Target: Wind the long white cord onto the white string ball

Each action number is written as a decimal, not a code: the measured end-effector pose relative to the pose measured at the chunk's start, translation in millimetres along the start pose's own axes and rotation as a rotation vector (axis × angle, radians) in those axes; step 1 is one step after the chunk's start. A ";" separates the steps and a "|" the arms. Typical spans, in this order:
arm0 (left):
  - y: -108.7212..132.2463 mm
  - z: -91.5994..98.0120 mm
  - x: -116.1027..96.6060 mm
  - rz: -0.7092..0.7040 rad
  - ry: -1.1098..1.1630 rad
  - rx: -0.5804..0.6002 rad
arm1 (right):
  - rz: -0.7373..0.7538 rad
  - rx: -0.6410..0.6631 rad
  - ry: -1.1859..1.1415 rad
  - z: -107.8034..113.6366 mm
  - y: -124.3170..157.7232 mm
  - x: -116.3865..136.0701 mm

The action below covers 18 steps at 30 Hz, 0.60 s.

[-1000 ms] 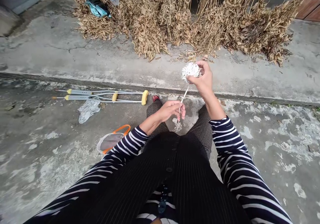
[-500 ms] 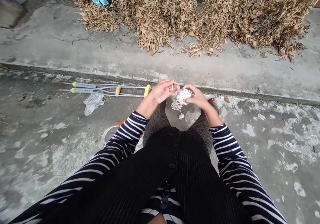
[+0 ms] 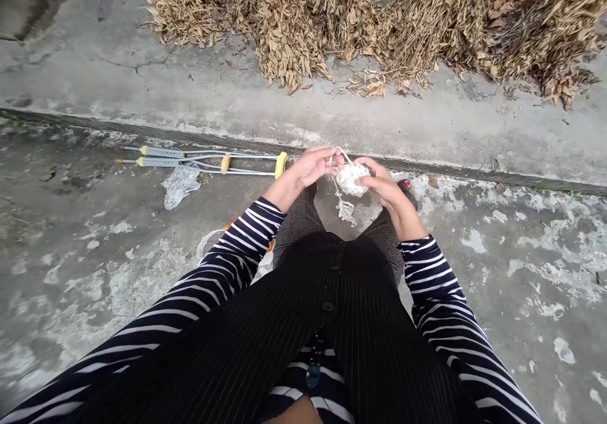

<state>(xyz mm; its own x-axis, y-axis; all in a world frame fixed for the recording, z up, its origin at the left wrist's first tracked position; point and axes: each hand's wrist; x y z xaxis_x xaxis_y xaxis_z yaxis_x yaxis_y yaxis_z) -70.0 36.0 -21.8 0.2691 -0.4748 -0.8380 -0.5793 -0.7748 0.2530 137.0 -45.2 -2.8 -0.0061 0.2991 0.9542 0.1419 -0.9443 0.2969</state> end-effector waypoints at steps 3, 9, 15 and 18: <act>-7.7 10.4 4.6 -0.034 -0.169 0.076 | 0.043 -0.047 -0.076 8.1 2.4 17.5; -23.9 24.6 46.5 -0.064 -0.268 0.002 | 0.114 -0.049 -0.148 -0.9 7.9 50.0; -33.6 45.6 84.7 -0.038 -0.422 -0.198 | 0.234 -0.060 -0.118 -13.9 17.2 89.6; -36.9 48.4 104.8 -0.002 -0.493 -0.199 | 0.257 -0.076 -0.130 -18.3 22.5 108.4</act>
<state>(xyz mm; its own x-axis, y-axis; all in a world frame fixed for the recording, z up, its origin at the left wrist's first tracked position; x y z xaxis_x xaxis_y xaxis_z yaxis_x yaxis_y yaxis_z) -57.7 35.0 -142.4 -0.1508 -0.2577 -0.9544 -0.4095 -0.8624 0.2976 121.3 -36.5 108.0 0.1481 0.0593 0.9872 0.0473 -0.9975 0.0528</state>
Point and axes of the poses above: each hand's wrist, its own y-axis away from the middle knuckle, its own z-axis out of the back of the hand, x = y × z, and after that the axes turned 4 degrees about y, right-handed
